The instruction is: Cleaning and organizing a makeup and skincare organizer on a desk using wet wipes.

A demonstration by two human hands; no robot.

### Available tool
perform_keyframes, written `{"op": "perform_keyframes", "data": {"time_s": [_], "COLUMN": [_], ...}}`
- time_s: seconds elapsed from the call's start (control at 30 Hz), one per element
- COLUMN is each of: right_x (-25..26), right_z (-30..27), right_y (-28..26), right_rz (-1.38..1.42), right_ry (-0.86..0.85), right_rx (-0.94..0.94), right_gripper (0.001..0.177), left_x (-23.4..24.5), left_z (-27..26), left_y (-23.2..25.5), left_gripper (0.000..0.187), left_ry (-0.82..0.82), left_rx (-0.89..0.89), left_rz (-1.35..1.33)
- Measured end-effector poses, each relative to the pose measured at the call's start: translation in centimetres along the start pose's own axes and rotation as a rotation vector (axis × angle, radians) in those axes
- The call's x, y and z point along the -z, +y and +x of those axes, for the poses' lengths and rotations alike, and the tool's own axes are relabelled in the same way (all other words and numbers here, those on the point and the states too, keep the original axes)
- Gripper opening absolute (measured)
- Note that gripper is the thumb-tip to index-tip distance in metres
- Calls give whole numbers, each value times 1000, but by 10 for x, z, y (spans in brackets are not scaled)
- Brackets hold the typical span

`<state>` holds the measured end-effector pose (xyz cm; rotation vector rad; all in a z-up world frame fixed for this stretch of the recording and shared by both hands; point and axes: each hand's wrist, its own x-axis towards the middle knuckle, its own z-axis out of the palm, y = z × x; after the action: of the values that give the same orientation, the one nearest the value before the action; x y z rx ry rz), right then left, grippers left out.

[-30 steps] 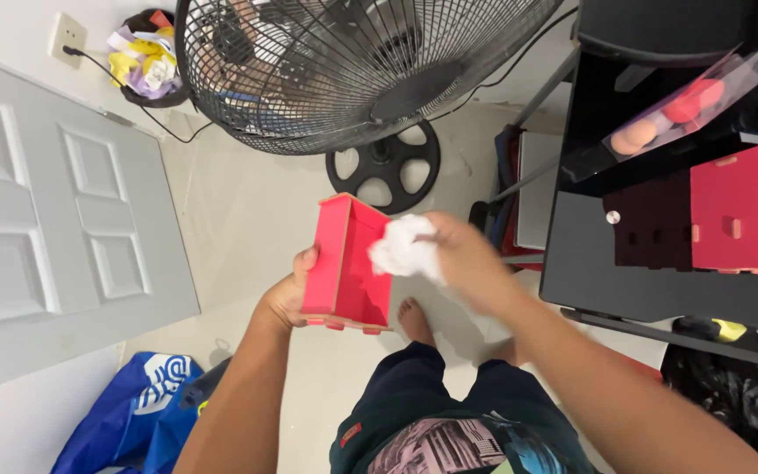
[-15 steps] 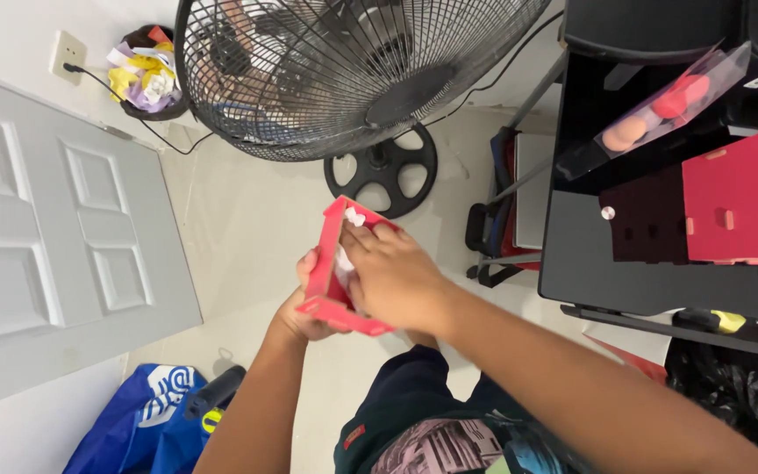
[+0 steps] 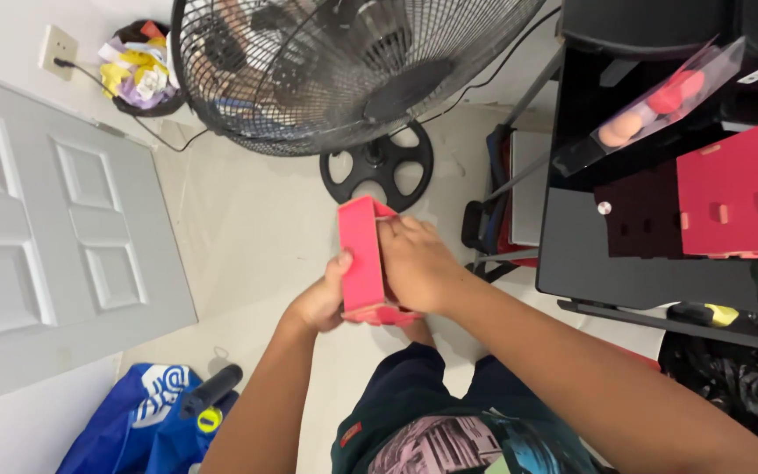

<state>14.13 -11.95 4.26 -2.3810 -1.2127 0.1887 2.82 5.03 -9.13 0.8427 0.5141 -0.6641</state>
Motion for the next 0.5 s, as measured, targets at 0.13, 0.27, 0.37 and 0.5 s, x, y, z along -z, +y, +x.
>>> {"op": "perform_keyframes", "data": {"time_s": [0.13, 0.27, 0.37, 0.5], "right_x": [27, 3, 5, 10], "right_z": [2, -12, -4, -4], "right_y": [-12, -6, 2, 7], "right_rz": [148, 877, 1125, 198], "right_ry": [-582, -529, -245, 117], "right_rx": [-170, -256, -410, -60], "right_gripper": [48, 26, 25, 21], "left_x": [-29, -24, -37, -23], "left_z": [-16, -26, -29, -8], "left_y": [41, 41, 50, 27], "left_gripper": [111, 116, 118, 107], "left_ry": [34, -94, -106, -78], "left_rx": [-99, -103, -148, -134], "left_rz": [38, 70, 136, 306]}}
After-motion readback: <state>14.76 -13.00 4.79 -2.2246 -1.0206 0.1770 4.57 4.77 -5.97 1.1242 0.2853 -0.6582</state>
